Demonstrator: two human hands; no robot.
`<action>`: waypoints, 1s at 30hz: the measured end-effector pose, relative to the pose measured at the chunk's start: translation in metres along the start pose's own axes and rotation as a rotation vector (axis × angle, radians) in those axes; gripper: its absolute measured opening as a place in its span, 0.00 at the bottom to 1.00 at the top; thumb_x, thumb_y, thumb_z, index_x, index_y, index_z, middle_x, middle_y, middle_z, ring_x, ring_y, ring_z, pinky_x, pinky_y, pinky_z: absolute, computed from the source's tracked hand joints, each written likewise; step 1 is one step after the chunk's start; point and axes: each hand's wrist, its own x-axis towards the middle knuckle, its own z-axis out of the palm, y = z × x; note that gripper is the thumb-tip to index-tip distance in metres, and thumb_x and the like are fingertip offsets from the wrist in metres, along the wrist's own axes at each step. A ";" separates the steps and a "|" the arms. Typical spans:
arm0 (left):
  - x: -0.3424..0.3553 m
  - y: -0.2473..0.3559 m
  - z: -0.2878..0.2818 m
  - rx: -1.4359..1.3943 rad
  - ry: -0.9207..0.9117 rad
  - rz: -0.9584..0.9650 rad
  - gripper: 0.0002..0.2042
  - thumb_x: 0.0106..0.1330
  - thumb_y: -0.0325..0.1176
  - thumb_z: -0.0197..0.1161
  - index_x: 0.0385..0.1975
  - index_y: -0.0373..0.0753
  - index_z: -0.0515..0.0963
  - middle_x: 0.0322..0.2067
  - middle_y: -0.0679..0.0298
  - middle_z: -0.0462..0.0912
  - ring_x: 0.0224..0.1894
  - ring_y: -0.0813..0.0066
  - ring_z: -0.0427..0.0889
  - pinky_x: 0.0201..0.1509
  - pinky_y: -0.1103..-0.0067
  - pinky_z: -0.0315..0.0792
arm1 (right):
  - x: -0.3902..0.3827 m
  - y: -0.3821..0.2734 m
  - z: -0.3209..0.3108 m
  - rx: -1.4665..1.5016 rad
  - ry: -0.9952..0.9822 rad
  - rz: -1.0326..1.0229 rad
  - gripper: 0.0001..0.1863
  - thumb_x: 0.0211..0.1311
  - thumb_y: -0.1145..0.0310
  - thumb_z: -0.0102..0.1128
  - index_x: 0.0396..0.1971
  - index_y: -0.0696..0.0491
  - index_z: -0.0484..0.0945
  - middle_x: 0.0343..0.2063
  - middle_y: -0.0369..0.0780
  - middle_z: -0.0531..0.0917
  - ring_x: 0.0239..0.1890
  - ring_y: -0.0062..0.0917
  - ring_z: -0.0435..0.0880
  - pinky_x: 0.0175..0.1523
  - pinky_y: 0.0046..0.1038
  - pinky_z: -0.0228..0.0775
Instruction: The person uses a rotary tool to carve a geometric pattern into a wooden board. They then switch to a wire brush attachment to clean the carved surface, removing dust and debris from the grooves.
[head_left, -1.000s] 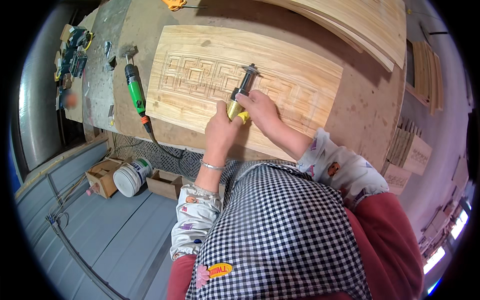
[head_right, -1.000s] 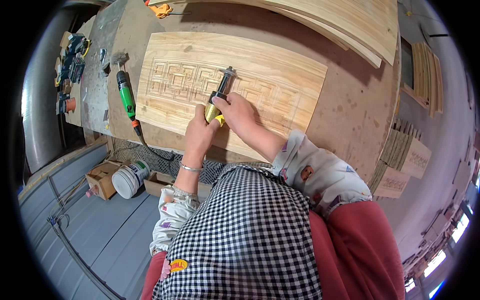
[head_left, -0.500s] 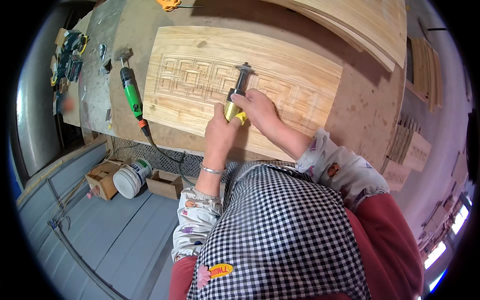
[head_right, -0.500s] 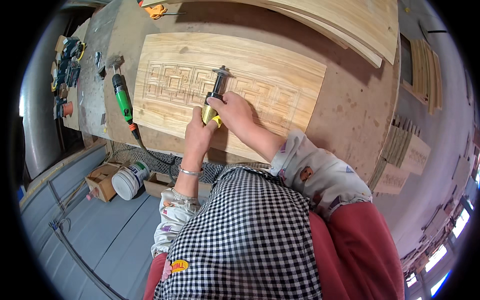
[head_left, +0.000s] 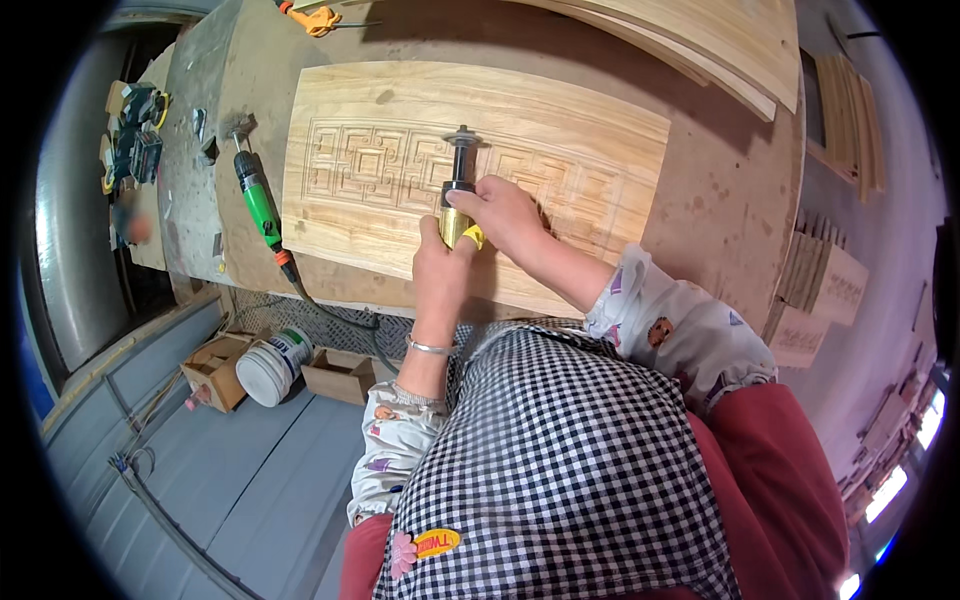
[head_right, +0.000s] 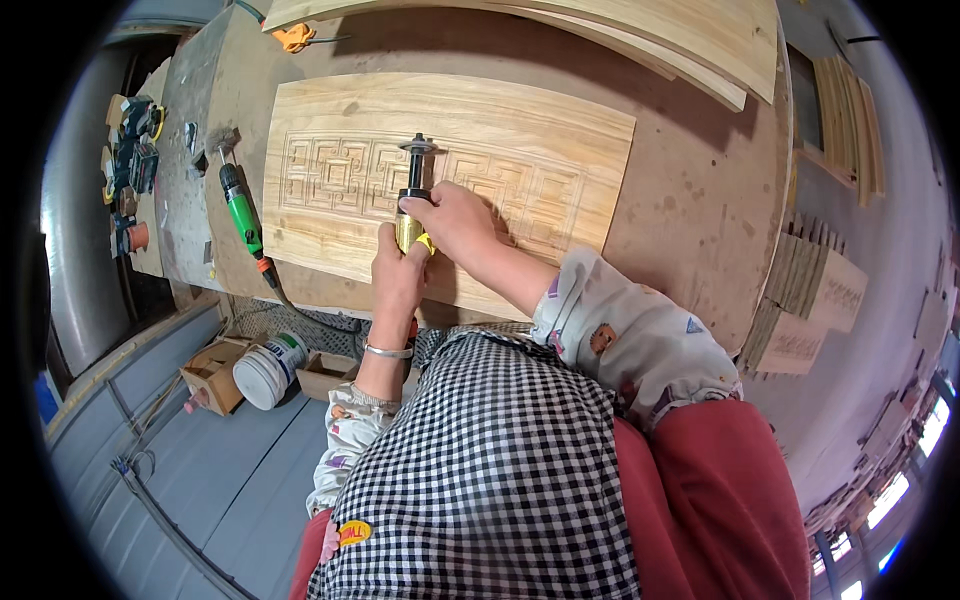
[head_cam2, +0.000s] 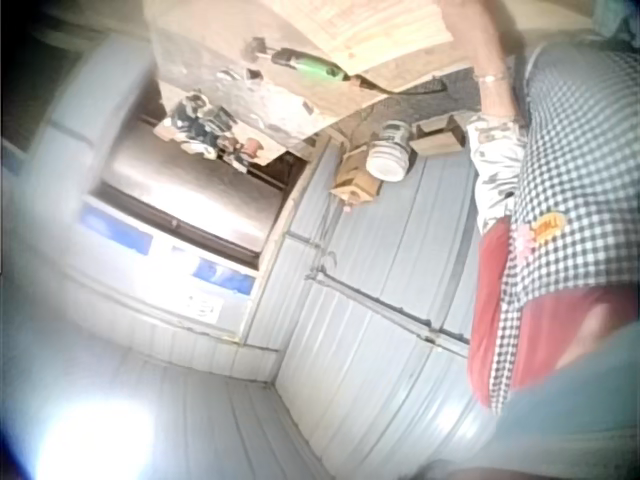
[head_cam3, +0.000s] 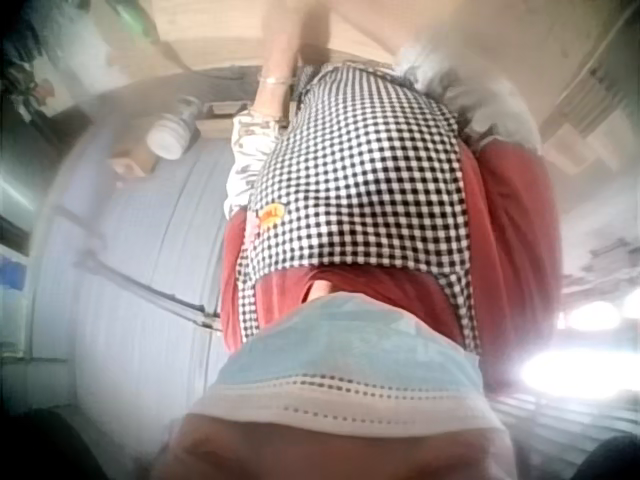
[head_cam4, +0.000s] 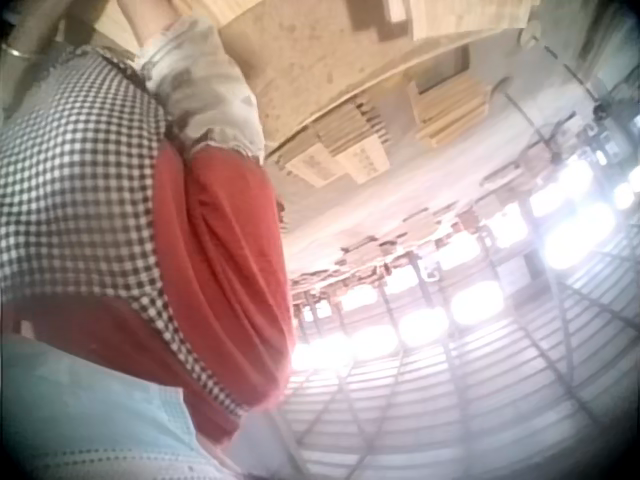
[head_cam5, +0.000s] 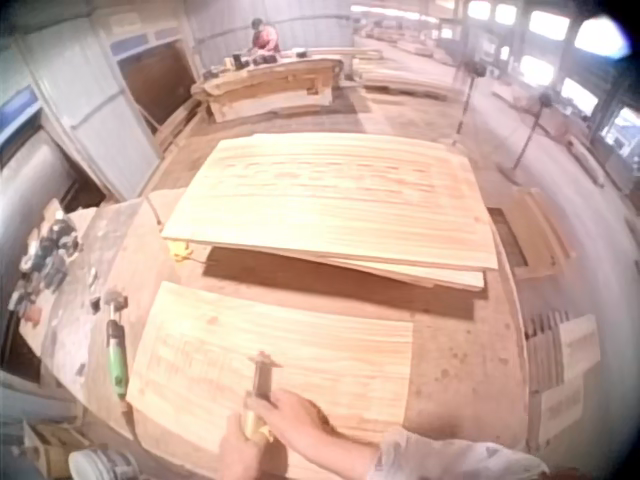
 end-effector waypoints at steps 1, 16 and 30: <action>0.000 -0.004 0.001 0.017 -0.003 0.008 0.13 0.65 0.35 0.62 0.41 0.35 0.68 0.20 0.56 0.79 0.19 0.71 0.78 0.24 0.72 0.70 | 0.000 0.000 0.000 0.008 0.000 0.000 0.29 0.62 0.44 0.68 0.33 0.60 0.84 0.29 0.49 0.87 0.35 0.40 0.88 0.43 0.39 0.77; 0.004 0.019 0.003 0.190 -0.072 0.025 0.19 0.63 0.38 0.64 0.48 0.34 0.69 0.28 0.40 0.83 0.32 0.40 0.85 0.38 0.56 0.76 | 0.006 0.010 -0.011 0.035 0.031 -0.011 0.28 0.64 0.44 0.68 0.31 0.60 0.83 0.25 0.43 0.84 0.29 0.30 0.82 0.36 0.34 0.74; -0.013 0.044 0.021 0.203 -0.229 0.091 0.23 0.66 0.44 0.65 0.51 0.32 0.70 0.33 0.35 0.85 0.38 0.34 0.85 0.42 0.52 0.77 | -0.013 0.048 -0.037 0.230 0.117 0.024 0.27 0.66 0.46 0.68 0.32 0.61 0.83 0.26 0.42 0.85 0.29 0.27 0.84 0.36 0.33 0.74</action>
